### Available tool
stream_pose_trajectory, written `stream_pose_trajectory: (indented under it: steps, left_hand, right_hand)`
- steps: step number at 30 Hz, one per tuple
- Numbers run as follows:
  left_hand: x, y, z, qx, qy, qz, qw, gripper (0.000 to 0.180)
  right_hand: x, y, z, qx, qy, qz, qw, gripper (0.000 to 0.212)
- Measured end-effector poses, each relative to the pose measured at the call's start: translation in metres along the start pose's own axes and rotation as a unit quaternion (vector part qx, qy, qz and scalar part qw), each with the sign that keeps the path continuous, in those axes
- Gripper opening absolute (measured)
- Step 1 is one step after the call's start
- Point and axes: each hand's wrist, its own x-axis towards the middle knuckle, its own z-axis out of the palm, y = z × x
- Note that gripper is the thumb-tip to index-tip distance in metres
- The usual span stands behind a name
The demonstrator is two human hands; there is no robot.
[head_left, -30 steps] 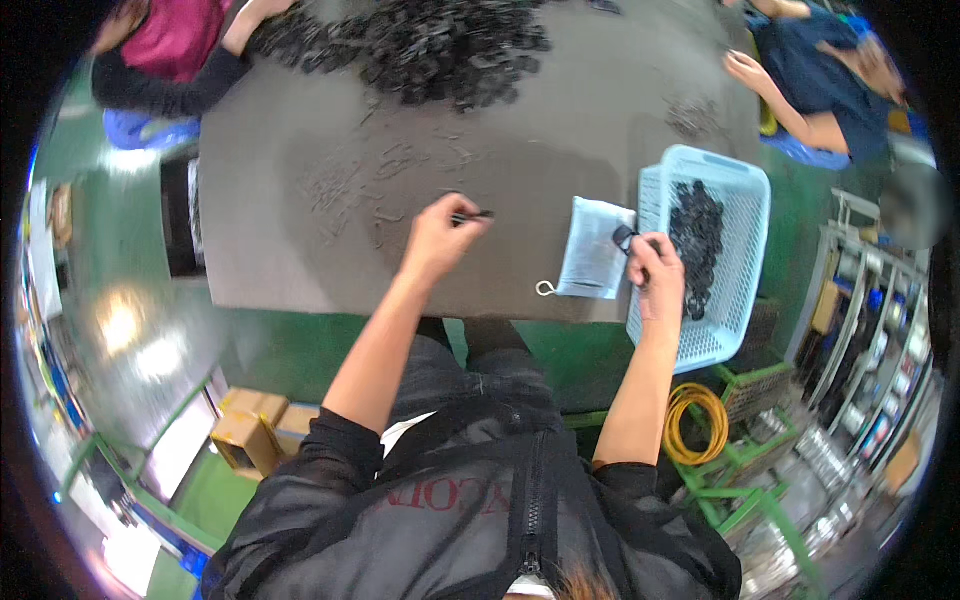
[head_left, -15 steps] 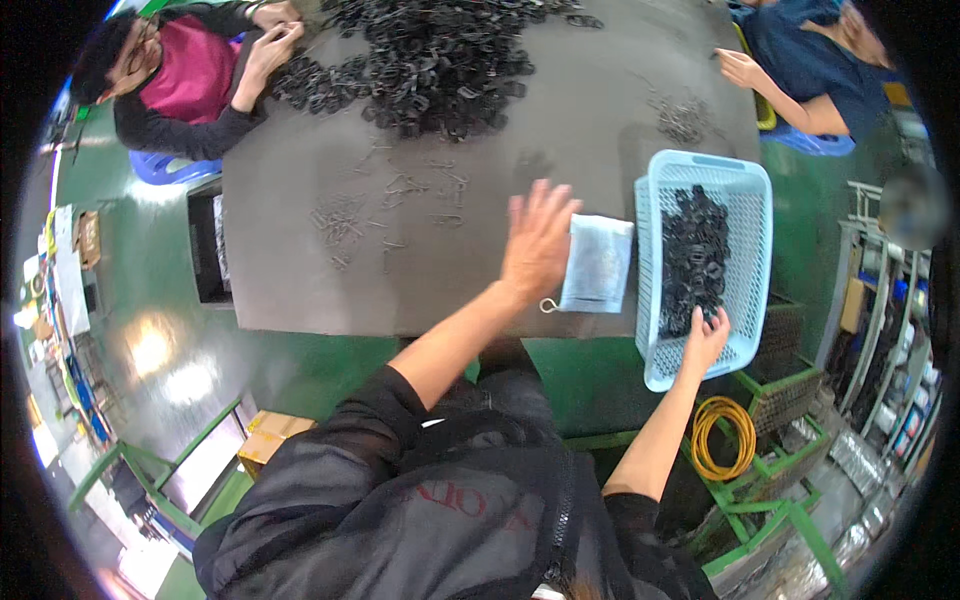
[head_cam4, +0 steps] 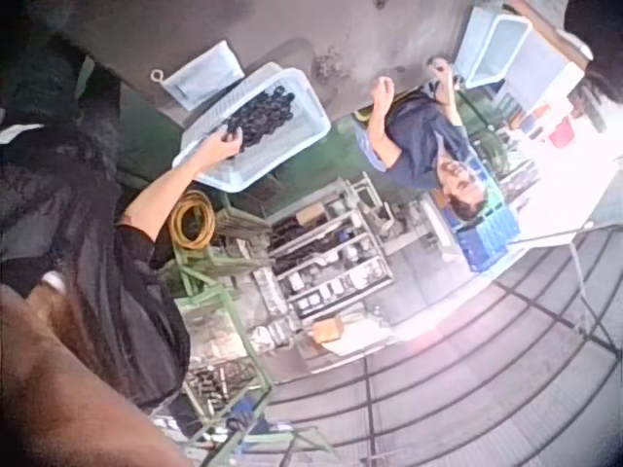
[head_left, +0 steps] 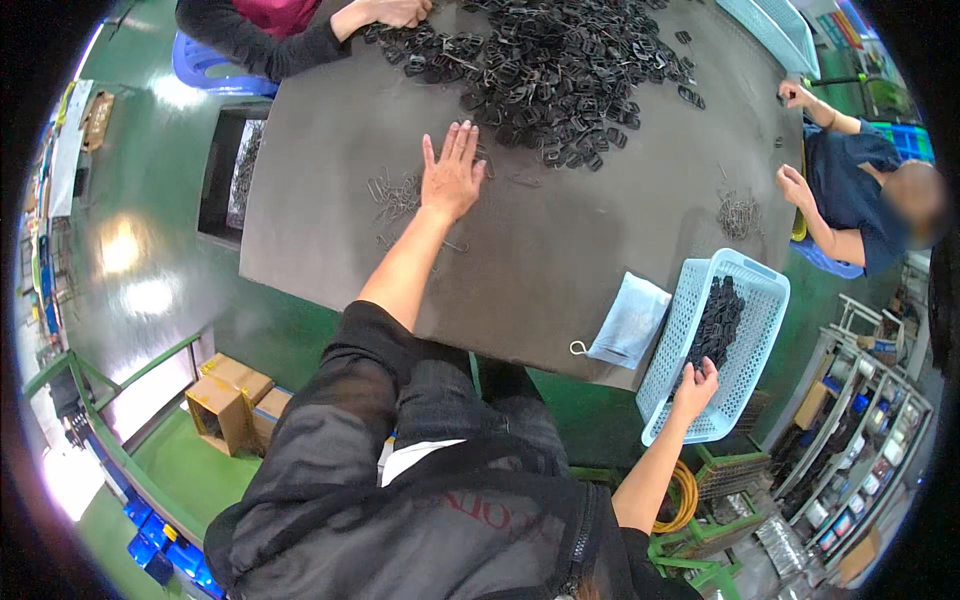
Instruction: The person assembles small black plastic parts with metal wire components on a table, placing the completed items into a blue plastic basket.
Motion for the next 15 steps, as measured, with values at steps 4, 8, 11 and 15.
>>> stream_pose_trajectory:
  steps: [4, 8, 11, 15]
  left_hand:
    - [-0.025, -0.037, -0.024, 0.048, -0.021, -0.126, 0.991, 0.055]
    - [-0.043, 0.005, -0.031, 0.033, 0.019, -0.022, 0.999, 0.054]
    - [-0.039, 0.080, -0.020, -0.047, -0.096, 0.096, 0.990, 0.060]
    - [-0.032, 0.095, 0.002, -0.057, -0.096, 0.118, 0.987, 0.059]
  right_hand:
    - [0.002, -0.010, 0.001, -0.008, -0.003, -0.006, 1.000, 0.038]
    - [0.001, -0.024, 0.002, -0.033, 0.018, -0.042, 0.998, 0.036]
    - [-0.003, -0.037, 0.002, -0.054, 0.017, -0.063, 0.996, 0.035]
    - [-0.001, -0.032, -0.003, -0.034, 0.014, -0.098, 0.994, 0.033]
